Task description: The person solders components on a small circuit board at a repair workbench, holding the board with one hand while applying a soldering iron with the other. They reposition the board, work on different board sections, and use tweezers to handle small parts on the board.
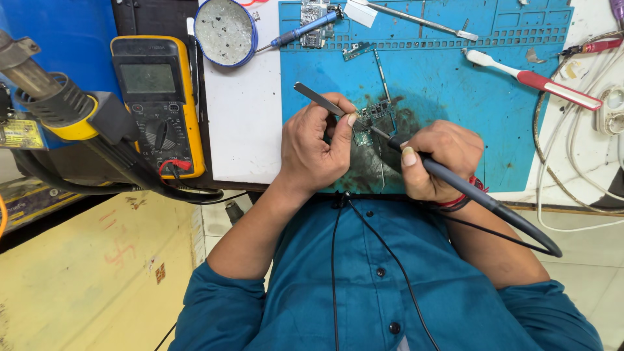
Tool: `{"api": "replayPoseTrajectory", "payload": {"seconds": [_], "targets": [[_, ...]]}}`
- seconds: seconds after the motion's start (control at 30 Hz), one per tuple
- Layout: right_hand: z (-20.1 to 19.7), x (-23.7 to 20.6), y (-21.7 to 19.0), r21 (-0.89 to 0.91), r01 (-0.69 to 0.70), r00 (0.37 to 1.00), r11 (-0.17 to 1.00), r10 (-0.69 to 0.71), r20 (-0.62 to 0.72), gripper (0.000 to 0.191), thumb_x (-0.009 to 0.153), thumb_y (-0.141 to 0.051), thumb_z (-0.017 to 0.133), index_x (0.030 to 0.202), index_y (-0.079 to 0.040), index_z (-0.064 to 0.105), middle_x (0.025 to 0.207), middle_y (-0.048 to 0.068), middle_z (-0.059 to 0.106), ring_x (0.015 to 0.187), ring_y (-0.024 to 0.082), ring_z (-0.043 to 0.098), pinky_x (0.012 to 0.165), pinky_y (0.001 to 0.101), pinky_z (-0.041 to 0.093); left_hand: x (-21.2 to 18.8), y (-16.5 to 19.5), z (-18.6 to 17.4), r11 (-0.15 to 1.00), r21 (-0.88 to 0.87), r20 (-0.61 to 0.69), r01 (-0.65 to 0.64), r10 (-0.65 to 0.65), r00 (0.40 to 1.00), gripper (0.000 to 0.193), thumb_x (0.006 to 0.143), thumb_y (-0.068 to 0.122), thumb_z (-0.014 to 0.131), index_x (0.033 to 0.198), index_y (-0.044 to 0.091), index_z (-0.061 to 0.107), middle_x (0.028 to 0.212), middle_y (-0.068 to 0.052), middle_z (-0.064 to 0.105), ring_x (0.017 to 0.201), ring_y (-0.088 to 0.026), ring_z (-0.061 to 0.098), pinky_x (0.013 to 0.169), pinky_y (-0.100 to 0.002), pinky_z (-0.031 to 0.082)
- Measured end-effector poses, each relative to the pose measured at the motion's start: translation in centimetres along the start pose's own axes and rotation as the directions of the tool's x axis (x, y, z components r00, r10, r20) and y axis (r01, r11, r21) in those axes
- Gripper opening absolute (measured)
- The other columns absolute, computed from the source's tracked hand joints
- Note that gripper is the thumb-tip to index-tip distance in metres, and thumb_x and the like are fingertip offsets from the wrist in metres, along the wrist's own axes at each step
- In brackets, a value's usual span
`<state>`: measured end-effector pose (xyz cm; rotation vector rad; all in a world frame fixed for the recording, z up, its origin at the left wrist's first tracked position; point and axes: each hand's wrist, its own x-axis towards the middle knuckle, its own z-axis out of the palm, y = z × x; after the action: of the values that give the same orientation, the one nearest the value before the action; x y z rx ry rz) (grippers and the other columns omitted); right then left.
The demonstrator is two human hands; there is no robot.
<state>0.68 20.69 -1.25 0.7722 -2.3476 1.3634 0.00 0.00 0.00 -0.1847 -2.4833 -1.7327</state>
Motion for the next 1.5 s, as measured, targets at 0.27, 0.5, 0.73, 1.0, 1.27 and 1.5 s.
{"api": "replayPoseTrajectory", "payload": {"seconds": [0.27,0.5,0.73,1.0,1.27,1.5], "targets": [[-0.7,0.4,0.6,-0.003,-0.009,1.000,1.000,0.009,0.009,0.012,0.098,-0.009,0.063,0.091,-0.004,0.055,0.075,0.010,0.064,0.062,0.026,0.061,0.056,0.0363,0.047,0.7,-1.2,-0.9,1.000,-0.004,0.000,0.016,-0.016,1.000,0.006,0.097,0.000,0.070,0.101,0.002,0.065,0.088,-0.005,0.070,0.060,-0.009,0.062,0.057,-0.025,0.049],[-0.7,1.1,1.0,-0.008,-0.007,1.000,1.000,0.007,0.008,0.012,0.097,-0.010,0.063,0.090,-0.004,0.055,0.075,0.010,0.065,0.062,0.026,0.061,0.055,0.0361,0.048,1.5,-0.6,-0.6,1.000,-0.007,-0.006,0.005,-0.005,1.000,0.006,0.098,0.001,0.069,0.101,0.002,0.065,0.088,-0.004,0.070,0.061,-0.009,0.062,0.058,-0.025,0.049],[-0.8,2.9,2.0,0.004,-0.012,1.000,1.000,0.012,0.008,0.011,0.098,-0.010,0.062,0.092,-0.004,0.055,0.076,0.010,0.065,0.063,0.026,0.062,0.056,0.0358,0.048,3.0,-0.9,-0.6,1.000,0.006,-0.007,0.029,-0.028,1.000,0.006,0.097,0.001,0.070,0.101,0.002,0.066,0.084,-0.004,0.069,0.060,-0.010,0.061,0.057,-0.026,0.049],[0.2,3.8,2.0,-0.008,0.004,1.000,1.000,-0.004,0.008,0.012,0.097,-0.009,0.063,0.091,-0.004,0.055,0.075,0.009,0.065,0.062,0.026,0.061,0.055,0.0363,0.048,4.3,-0.9,-1.1,1.000,0.003,-0.015,-0.001,0.001,1.000,0.006,0.097,0.002,0.070,0.101,0.003,0.065,0.089,-0.005,0.070,0.062,-0.010,0.062,0.059,-0.026,0.051],[-0.6,4.2,2.6,-0.003,0.003,1.000,1.000,-0.003,0.006,0.011,0.097,-0.008,0.063,0.091,-0.004,0.054,0.075,0.010,0.064,0.062,0.027,0.062,0.056,0.0361,0.048,5.0,-0.6,-0.7,1.000,-0.005,-0.004,0.008,-0.008,1.000,0.006,0.097,0.001,0.070,0.100,0.002,0.065,0.089,-0.005,0.070,0.061,-0.010,0.062,0.058,-0.026,0.050],[-0.9,3.8,2.5,0.012,-0.007,1.000,1.000,0.007,0.012,0.013,0.097,-0.009,0.063,0.090,-0.004,0.054,0.074,0.010,0.064,0.062,0.026,0.061,0.056,0.0361,0.048,4.8,-0.7,-0.4,1.000,-0.004,-0.007,0.016,-0.016,1.000,0.006,0.097,0.001,0.070,0.100,0.002,0.065,0.089,-0.005,0.070,0.061,-0.010,0.062,0.058,-0.026,0.050]]}}
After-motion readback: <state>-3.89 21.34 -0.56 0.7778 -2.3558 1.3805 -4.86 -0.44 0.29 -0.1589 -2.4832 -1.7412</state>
